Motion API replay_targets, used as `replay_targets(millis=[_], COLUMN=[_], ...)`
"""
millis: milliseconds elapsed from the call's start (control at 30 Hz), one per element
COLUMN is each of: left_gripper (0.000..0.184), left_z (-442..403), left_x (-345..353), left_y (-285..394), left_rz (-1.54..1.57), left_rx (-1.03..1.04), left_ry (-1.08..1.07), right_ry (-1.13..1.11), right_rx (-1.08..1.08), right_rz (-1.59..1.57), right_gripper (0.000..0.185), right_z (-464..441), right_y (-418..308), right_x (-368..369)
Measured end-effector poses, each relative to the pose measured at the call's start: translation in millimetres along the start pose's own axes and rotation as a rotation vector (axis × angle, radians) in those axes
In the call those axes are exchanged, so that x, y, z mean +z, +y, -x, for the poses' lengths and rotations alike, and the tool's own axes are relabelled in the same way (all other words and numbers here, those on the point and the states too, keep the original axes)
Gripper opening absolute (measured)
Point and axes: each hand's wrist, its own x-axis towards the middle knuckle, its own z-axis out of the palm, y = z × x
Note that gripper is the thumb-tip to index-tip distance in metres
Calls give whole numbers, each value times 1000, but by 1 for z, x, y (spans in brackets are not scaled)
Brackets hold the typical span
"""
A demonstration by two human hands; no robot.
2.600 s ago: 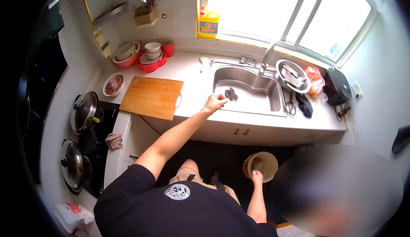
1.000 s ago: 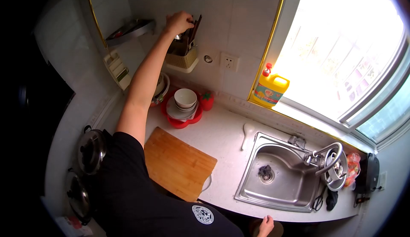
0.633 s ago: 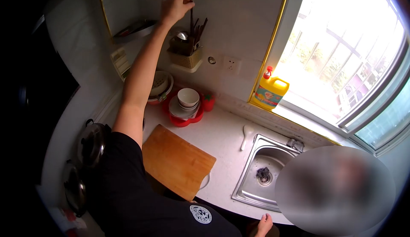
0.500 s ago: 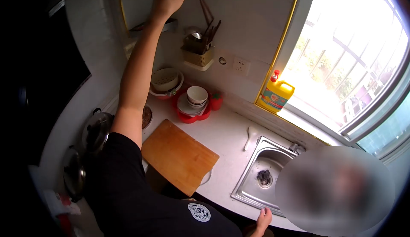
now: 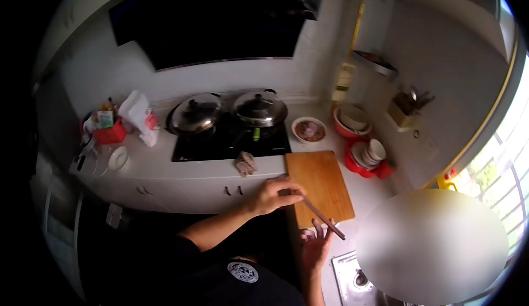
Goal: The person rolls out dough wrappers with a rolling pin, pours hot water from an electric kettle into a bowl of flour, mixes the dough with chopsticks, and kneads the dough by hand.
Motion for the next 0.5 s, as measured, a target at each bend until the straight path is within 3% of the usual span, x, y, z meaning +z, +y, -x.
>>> replay_targets(millis=[67, 100, 233, 300, 367, 500], left_gripper=[20, 20, 18, 18, 16, 30], left_z=[69, 104, 244, 306, 362, 460], left_x=[-34, -50, -100, -119, -140, -196], left_y=[-17, -17, -27, -25, -16, 11], left_rz=[349, 516, 530, 620, 704, 581], left_rx=[-362, -385, -487, -492, -508, -583], left_ry=[113, 218, 550, 701, 827, 953], right_ry=[-75, -122, -155, -255, -308, -417], right_rx=[28, 62, 394, 401, 510, 544], right_rz=[-127, -212, -305, 132, 261, 320], right_gripper=[72, 67, 48, 48, 49, 42], right_z=[11, 18, 37, 52, 71, 107], right_y=[37, 53, 108, 130, 156, 247], right_x=[13, 22, 55, 78, 110, 171])
